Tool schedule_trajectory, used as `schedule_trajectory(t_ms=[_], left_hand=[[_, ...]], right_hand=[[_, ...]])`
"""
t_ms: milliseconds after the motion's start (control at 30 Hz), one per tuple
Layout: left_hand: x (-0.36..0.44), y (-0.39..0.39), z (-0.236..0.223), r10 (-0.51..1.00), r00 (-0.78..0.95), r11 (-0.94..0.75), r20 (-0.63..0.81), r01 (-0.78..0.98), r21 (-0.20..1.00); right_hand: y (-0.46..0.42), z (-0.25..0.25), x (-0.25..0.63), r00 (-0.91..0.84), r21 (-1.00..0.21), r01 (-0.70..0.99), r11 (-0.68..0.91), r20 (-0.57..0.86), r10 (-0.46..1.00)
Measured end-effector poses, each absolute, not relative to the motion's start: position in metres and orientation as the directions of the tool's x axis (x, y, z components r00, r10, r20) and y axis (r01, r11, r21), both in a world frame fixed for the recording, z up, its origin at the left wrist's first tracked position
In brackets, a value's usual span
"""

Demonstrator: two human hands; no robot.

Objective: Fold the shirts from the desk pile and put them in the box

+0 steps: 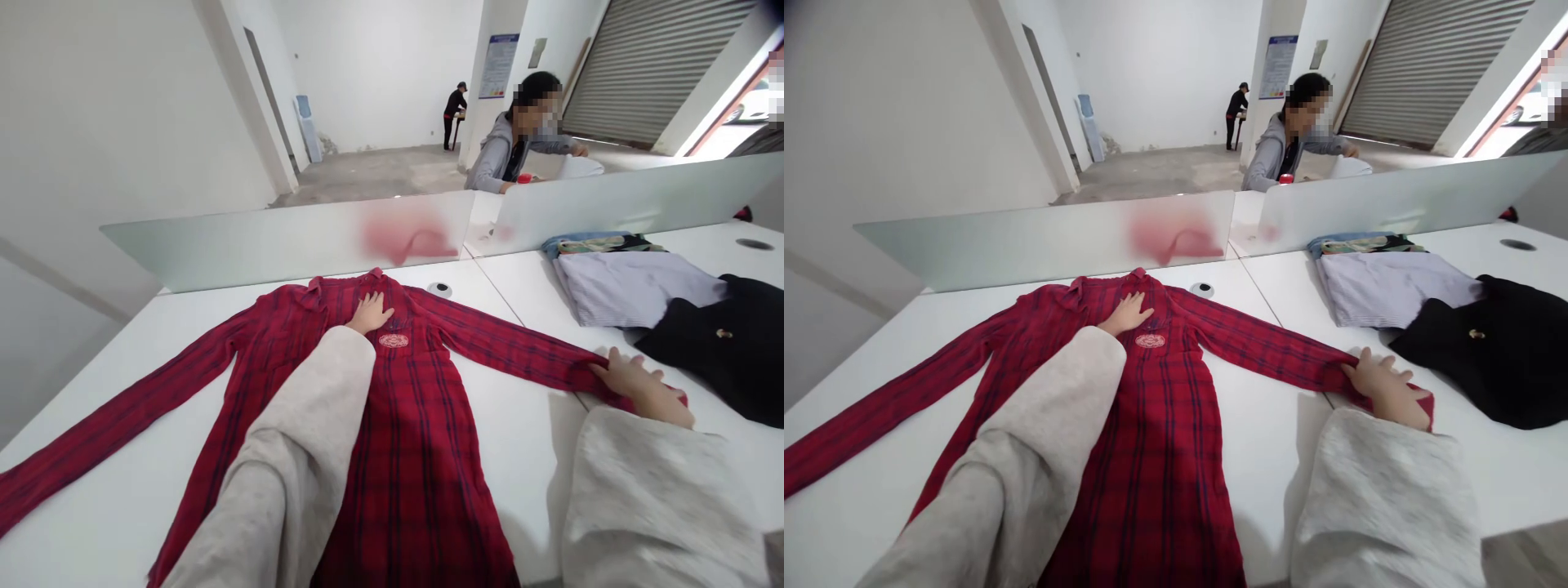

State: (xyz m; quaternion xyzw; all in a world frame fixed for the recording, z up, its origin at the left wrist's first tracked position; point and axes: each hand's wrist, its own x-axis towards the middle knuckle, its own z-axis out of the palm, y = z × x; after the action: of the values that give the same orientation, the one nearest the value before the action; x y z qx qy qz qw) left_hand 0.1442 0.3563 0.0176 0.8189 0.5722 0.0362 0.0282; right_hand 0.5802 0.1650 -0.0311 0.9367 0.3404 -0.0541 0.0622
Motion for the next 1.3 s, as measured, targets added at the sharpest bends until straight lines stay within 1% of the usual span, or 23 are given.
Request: schedule_trajectory(t_ms=[33,100,200,233,300,367,400,433,500,533,600,633,667,700,767,833,900,933,1033,1100,1200,1300], left_hand=[[0.135,0.349,0.031,0.931,0.366,-0.365,0.012,0.927,0.079],[0.113,0.328,0.063,0.910,0.414,-0.413,0.000,0.909,0.065],[0.071,0.273,0.114,0.879,0.475,-0.476,0.037,0.879,0.033],[0.056,0.248,0.130,0.852,0.513,-0.514,0.106,0.857,-0.016],[0.029,0.189,0.157,0.819,0.516,-0.516,0.252,0.853,-0.070],[0.008,0.126,0.171,0.827,0.437,-0.446,0.353,0.893,-0.061],[0.001,0.096,0.172,0.834,0.371,-0.398,0.408,0.917,-0.022],[-0.005,0.068,0.169,0.855,0.283,-0.335,0.435,0.941,0.047],[-0.009,0.021,0.148,0.894,0.114,-0.238,0.434,0.941,0.242],[-0.007,0.003,0.130,0.916,0.054,-0.211,0.397,0.908,0.363],[0.001,-0.028,0.087,0.978,-0.005,-0.133,0.208,0.754,0.643],[0.008,-0.040,0.064,0.999,-0.004,-0.034,0.047,0.638,0.769],[0.016,-0.052,0.041,0.992,0.017,0.101,-0.126,0.502,0.859],[0.024,-0.062,0.019,0.959,0.061,0.236,-0.276,0.365,0.901],[0.040,-0.078,-0.015,0.894,0.080,0.431,-0.441,0.120,0.895],[0.053,-0.086,-0.036,0.857,0.023,0.515,-0.515,-0.094,0.852],[0.062,-0.088,-0.045,0.839,-0.057,0.514,-0.541,-0.243,0.823],[0.064,-0.086,-0.046,0.835,-0.085,0.503,-0.544,-0.287,0.816],[0.063,-0.079,-0.046,0.832,-0.131,0.473,-0.540,-0.341,0.812],[0.059,-0.075,-0.046,0.828,-0.180,0.446,-0.530,-0.360,0.819],[0.055,-0.073,-0.048,0.804,-0.317,0.390,-0.503,-0.357,0.849],[0.054,-0.075,-0.051,0.788,-0.430,0.332,-0.439,-0.303,0.893]], right_hand=[[0.165,-0.027,0.573,0.748,0.057,0.661,-0.748,-0.118,0.653],[0.164,-0.018,0.554,0.676,0.021,0.737,-0.676,-0.017,0.737],[0.167,-0.005,0.521,0.468,0.017,0.881,-0.473,0.120,0.875],[0.168,0.000,0.508,0.398,0.014,0.914,-0.405,0.145,0.906],[0.169,0.010,0.481,0.259,-0.002,0.965,-0.263,0.193,0.947],[0.165,0.019,0.450,0.087,-0.035,0.996,-0.081,0.250,0.964],[0.161,0.024,0.432,-0.015,-0.054,0.998,0.031,0.275,0.961],[0.155,0.029,0.414,-0.127,-0.072,0.985,0.154,0.292,0.948],[0.140,0.039,0.377,-0.345,-0.093,0.917,0.387,0.297,0.890],[0.133,0.045,0.358,-0.438,-0.092,0.872,0.480,0.286,0.852],[0.126,0.055,0.323,-0.587,-0.063,0.784,0.617,0.250,0.770],[0.127,0.059,0.307,-0.641,-0.040,0.746,0.665,0.228,0.733],[0.133,0.063,0.291,-0.683,-0.018,0.714,0.700,0.201,0.702],[0.142,0.065,0.276,-0.715,0.002,0.689,0.725,0.167,0.679],[0.170,0.067,0.248,-0.744,0.023,0.667,0.745,0.086,0.663],[0.204,0.065,0.222,-0.732,0.033,0.681,0.731,0.002,0.682],[0.234,0.059,0.199,-0.691,0.047,0.718,0.694,-0.072,0.719],[0.246,0.055,0.188,-0.669,0.055,0.735,0.676,-0.106,0.736],[0.266,0.043,0.166,-0.614,0.075,0.770,0.634,-0.187,0.767],[0.271,0.039,0.159,-0.585,0.089,0.786,0.611,-0.210,0.783],[0.275,0.037,0.157,-0.553,0.103,0.808,0.581,-0.211,0.806],[0.278,0.034,0.158,-0.535,0.110,0.820,0.562,-0.201,0.820]])
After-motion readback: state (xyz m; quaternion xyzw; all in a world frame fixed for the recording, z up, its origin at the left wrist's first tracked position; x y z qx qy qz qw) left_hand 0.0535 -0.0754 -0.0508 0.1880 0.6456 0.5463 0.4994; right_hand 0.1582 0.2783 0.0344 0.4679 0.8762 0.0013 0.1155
